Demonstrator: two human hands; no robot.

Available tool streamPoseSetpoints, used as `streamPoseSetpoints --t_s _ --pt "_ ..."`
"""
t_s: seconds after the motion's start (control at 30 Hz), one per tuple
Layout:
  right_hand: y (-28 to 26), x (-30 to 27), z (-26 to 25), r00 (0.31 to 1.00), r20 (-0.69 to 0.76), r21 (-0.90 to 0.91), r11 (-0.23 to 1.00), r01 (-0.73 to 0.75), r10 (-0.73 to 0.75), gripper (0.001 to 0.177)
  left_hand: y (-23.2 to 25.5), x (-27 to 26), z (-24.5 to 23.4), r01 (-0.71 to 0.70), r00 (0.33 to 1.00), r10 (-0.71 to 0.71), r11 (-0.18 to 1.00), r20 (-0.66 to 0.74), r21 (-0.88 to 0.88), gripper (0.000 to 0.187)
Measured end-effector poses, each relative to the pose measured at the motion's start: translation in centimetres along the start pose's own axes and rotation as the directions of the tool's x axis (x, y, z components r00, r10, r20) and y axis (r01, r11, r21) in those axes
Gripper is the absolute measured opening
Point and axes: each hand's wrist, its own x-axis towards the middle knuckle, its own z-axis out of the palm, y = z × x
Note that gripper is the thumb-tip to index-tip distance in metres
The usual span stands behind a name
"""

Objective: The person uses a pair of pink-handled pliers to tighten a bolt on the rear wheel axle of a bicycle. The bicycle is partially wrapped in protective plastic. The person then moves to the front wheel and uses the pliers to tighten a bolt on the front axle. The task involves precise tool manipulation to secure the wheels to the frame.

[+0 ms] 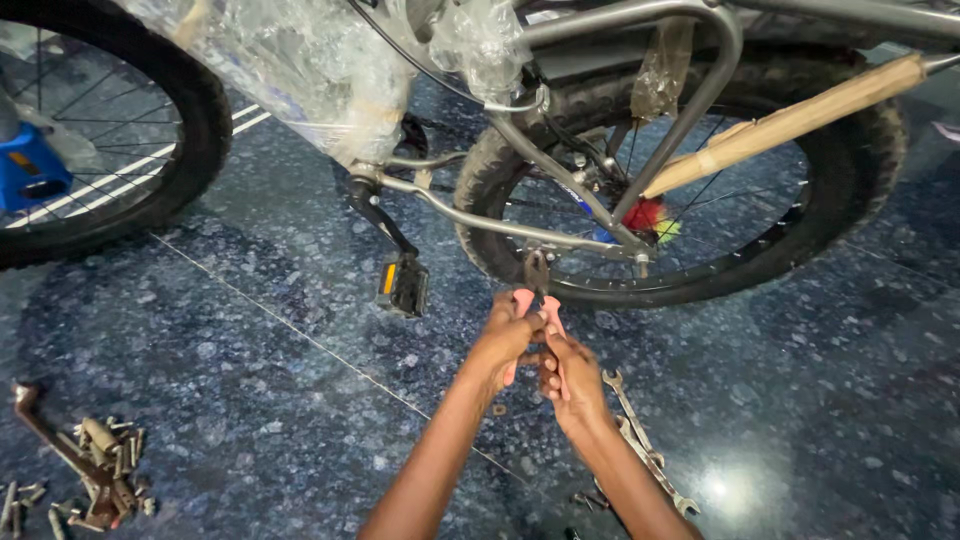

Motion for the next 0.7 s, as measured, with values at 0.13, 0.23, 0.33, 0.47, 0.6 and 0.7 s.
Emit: streamPoseSetpoints --t_s 0.13,0.23,0.33,0.47,0.6,0.7 --pt "0.5 0.1 0.7 1.000 -0.010 0.006 1.000 0.028 -0.028 0.019 0.0 0.8 -0.6 0.047 0.999 -0.047 0.999 0.001 -0.018 0.055" --pt "1.0 -0.2 1.7 0.999 -0.048 0.042 0.999 0.026 -0.024 0.016 -1.0 2.4 -1.6 0.067 0.998 -0.067 0.996 -0.006 0.062 0.047" --pt "1.3 -0.8 3.0 0.998 -0.043 0.081 0.995 0.052 -0.049 0.012 -2.5 4.5 -2.4 -0.248 0.959 0.247 0.969 0.138 -0.010 0.026" --pt "1.8 -1.0 3.8 0.996 -0.040 0.161 0.983 0.091 -0.085 0.012 -1.2 4.0 -2.8 -0.230 0.972 0.211 0.941 0.100 0.249 0.023" --pt "3.4 -0.8 4.3 0.992 -0.055 0.195 0.973 0.123 -0.115 0.012 2.5 0.3 -0.8 -0.062 0.991 0.120 0.807 -0.060 0.587 0.027" --pt "4.9 -0.8 6.0 0.987 -0.048 0.199 0.967 0.160 -0.153 0.014 2.7 -1.9 4.1 -0.077 0.929 0.364 0.356 -0.063 0.931 0.046"
